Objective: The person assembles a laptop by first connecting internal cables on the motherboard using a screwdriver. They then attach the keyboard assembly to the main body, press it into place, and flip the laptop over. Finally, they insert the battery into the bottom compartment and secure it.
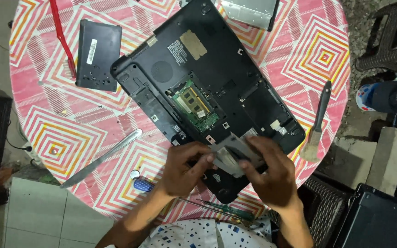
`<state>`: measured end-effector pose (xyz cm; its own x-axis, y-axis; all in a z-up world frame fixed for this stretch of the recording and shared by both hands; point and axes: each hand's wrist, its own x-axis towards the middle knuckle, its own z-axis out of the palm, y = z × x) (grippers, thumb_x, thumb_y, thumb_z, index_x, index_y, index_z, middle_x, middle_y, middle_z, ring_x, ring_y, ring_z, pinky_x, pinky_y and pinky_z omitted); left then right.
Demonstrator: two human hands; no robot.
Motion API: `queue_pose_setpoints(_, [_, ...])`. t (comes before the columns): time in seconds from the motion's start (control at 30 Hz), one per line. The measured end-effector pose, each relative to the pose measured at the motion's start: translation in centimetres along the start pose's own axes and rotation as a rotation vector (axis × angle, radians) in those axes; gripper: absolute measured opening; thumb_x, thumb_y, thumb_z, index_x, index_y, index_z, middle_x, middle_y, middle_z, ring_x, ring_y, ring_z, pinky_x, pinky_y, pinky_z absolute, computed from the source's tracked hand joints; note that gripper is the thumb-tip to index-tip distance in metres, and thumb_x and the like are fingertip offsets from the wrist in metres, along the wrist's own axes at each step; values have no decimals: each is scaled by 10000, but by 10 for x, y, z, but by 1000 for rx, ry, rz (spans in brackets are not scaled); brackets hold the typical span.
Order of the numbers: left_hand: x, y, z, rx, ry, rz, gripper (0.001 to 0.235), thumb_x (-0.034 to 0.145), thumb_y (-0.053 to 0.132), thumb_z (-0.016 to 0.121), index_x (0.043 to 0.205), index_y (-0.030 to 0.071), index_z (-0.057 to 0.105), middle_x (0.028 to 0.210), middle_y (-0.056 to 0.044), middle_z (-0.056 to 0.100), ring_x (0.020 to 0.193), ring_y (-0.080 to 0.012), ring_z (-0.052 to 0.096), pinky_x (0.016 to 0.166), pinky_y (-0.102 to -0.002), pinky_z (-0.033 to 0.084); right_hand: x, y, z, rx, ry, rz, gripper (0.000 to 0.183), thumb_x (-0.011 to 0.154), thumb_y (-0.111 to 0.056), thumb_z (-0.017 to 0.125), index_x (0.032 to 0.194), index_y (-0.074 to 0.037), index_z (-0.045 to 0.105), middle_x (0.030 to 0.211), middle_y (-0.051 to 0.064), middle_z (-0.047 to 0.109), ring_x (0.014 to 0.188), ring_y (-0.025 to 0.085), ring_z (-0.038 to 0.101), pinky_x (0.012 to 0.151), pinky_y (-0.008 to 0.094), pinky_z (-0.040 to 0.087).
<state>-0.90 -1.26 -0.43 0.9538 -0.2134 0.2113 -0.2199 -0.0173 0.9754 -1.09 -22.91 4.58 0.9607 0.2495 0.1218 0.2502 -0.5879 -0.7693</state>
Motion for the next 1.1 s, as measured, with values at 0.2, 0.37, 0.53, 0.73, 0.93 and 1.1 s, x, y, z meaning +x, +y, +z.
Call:
queue_pose_setpoints(0.2, [1, 11, -2, 1, -17, -138, 306, 1012, 310, 519, 943, 73, 699, 780, -59, 757, 622, -145, 771, 545, -252, 658, 0, -4, 11, -364, 47, -207, 701, 814, -400, 833, 1342, -21, 570, 1283, 143, 601, 1191, 300, 611, 952, 444, 520])
queue_pose_setpoints(0.37, [3, 16, -2, -87, -37, -188, 335, 1004, 346, 529, 988, 56, 697, 818, -77, 758, 670, -158, 766, 590, -260, 645, 0, 0, 13, -358, 37, -214, 687, 829, -365, 811, 1376, -43, 549, 1347, 139, 589, 1233, 295, 604, 974, 448, 512])
queue_pose_setpoints(0.53, [6, 22, -3, -133, -47, -222, 358, 991, 370, 544, 1023, 47, 695, 894, -94, 757, 691, -169, 746, 577, -245, 602, 1, 4, 8, -345, -7, -155, 714, 771, -341, 820, 1382, -84, 557, 1368, 122, 601, 1232, 294, 615, 955, 451, 502])
queue_pose_setpoints(0.73, [4, 21, -2, 69, -73, -117, 307, 987, 312, 572, 1115, 51, 673, 946, -62, 693, 743, -120, 643, 641, -242, 566, 1, 24, -19, -331, 23, -141, 866, 725, -331, 867, 1419, 26, 493, 1421, 167, 554, 1276, 281, 560, 1128, 430, 476])
queue_pose_setpoints(0.93, [5, 21, -3, 148, -96, -53, 320, 1009, 342, 535, 1110, 70, 669, 957, -63, 684, 790, -161, 671, 681, -292, 565, 12, 27, -49, -485, 19, 65, 700, 830, -465, 664, 1350, -1, 593, 1377, 227, 608, 1243, 366, 600, 991, 590, 516])
queue_pose_setpoints(1.1, [7, 24, -4, 92, -90, -81, 258, 999, 271, 575, 1105, 58, 675, 924, -48, 666, 756, -128, 624, 667, -262, 528, 20, 17, -57, -445, 3, 266, 608, 841, -442, 679, 1323, -73, 639, 1399, 115, 587, 1261, 321, 568, 972, 514, 471])
